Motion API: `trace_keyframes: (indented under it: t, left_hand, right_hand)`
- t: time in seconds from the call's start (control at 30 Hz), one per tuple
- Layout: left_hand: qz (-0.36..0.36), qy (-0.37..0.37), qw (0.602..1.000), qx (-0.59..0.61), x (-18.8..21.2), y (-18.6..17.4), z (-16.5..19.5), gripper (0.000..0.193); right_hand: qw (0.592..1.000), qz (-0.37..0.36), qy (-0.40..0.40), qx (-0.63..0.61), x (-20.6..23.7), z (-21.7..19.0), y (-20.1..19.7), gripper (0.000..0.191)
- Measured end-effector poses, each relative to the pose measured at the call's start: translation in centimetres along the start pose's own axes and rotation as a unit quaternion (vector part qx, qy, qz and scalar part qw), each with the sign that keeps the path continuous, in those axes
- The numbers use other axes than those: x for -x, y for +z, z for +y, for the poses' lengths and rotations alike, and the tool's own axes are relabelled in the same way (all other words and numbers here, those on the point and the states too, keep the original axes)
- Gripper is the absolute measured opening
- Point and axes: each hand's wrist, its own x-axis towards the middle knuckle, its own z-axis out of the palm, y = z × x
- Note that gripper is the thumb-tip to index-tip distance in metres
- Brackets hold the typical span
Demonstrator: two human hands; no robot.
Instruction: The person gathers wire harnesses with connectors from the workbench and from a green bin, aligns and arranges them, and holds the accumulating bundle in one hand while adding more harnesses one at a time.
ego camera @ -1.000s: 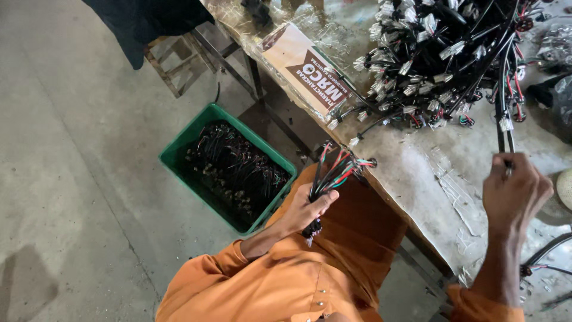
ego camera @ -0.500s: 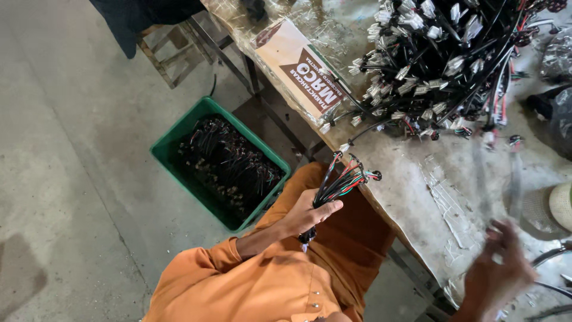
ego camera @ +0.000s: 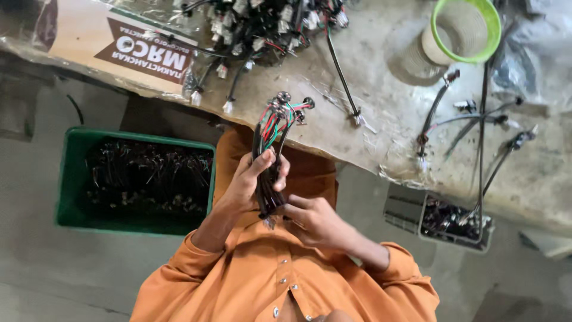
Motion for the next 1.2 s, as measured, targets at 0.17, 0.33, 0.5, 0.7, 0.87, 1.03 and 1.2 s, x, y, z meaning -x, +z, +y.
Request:
trace_keyframes:
  t: [0.17, 0.33, 0.5, 0.7, 0.87, 1.03, 1.2]
  left_hand:
    - [-0.049, 0.025, 0.996, -0.074, 0.8, -0.3, -1.0, 0.035]
    - [-0.022, -0.011, 0.982, -0.186, 1.5, 1.0, -1.6, 0.031]
    - [-0.026, 0.015, 0.956, -0.292, 2.4, 1.9, -1.0, 0.031]
    - [0.051, 0.006, 0.957, -0.285, 3.9, 1.0, -0.7, 0.026]
    - [0.109, 0.028, 0.954, -0.277, 3.9, -1.0, -2.0, 0.024]
    - [0.124, 0.069, 0.949, -0.281, 4.2, -2.2, -2.7, 0.024]
    - [0.154, 0.095, 0.873, -0.452, 5.5, -1.7, -2.7, 0.021]
  right_hand:
    - [0.971, 0.200, -0.110, -0.066, 1.4, 0.0, -5.1, 0.036]
    - [0.892, 0.415, -0.029, -0.175, 0.0, -0.2, -6.4, 0.049]
    - [0.954, 0.297, -0.024, 0.020, -1.6, 0.3, -8.5, 0.045]
    - [0.945, 0.318, -0.046, -0.055, -0.3, 0.0, -7.9, 0.027]
    - [0.945, 0.301, -0.093, 0.087, 1.4, -1.5, -6.9, 0.030]
    - [0.946, 0.235, -0.131, 0.179, 2.2, -1.8, -6.4, 0.031]
    - [0.957, 0.219, -0.135, 0.137, 1.7, 0.7, -5.0, 0.027]
